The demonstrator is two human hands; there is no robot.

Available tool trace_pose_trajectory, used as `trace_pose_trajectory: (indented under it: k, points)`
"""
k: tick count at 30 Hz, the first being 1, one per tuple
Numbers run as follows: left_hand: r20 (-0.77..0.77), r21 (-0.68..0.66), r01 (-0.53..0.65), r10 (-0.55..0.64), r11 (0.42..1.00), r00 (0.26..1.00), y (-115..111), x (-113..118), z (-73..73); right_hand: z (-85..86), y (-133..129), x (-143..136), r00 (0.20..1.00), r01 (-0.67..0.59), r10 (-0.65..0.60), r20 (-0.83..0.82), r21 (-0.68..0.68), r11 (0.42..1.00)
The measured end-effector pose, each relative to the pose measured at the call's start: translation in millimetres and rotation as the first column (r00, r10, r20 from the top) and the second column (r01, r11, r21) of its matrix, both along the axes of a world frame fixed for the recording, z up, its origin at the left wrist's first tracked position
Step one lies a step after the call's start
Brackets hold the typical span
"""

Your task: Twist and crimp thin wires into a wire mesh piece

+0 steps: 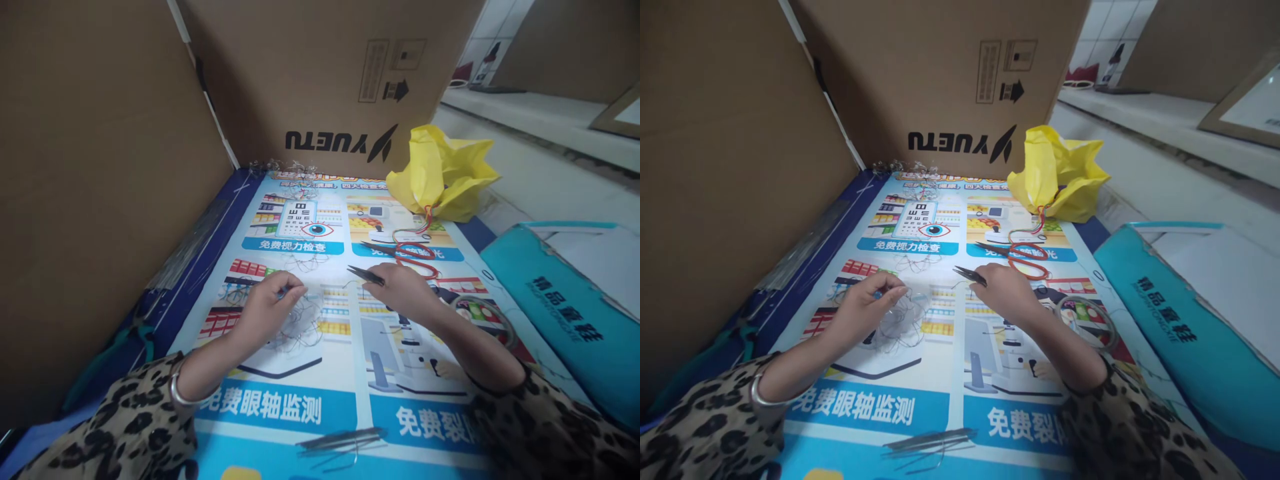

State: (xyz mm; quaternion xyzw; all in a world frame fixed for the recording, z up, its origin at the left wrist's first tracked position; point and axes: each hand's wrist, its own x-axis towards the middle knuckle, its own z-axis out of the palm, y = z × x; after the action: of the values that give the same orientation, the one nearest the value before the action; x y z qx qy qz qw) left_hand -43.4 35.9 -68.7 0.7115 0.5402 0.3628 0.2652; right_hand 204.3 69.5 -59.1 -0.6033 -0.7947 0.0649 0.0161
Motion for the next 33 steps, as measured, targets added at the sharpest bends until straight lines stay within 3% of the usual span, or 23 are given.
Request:
trace_pose_trajectory:
  k: [6,13,23,33]
  points:
    - [-0.025,0.012,0.016,-0.016,1.000,1.000,8.2,11.0,-3.2,-0.6,5.2,-14.1,0.990,-0.110,0.106,0.098,0.041,0.993]
    - [-0.012,0.026,0.054,-0.053,0.998,0.999,5.9,8.6,-9.2,0.5,10.2,-19.3,0.972,-0.168,0.160,0.174,0.033,0.985]
    - [-0.040,0.010,0.065,-0.065,0.998,0.997,2.5,2.5,-6.1,23.8,21.3,18.9,0.974,-0.048,0.045,0.221,0.007,0.999]
    - [-0.068,0.046,0.106,-0.102,0.993,0.992,-0.6,0.6,-6.0,10.9,19.2,24.5,0.948,-0.132,0.151,0.280,-0.086,0.987]
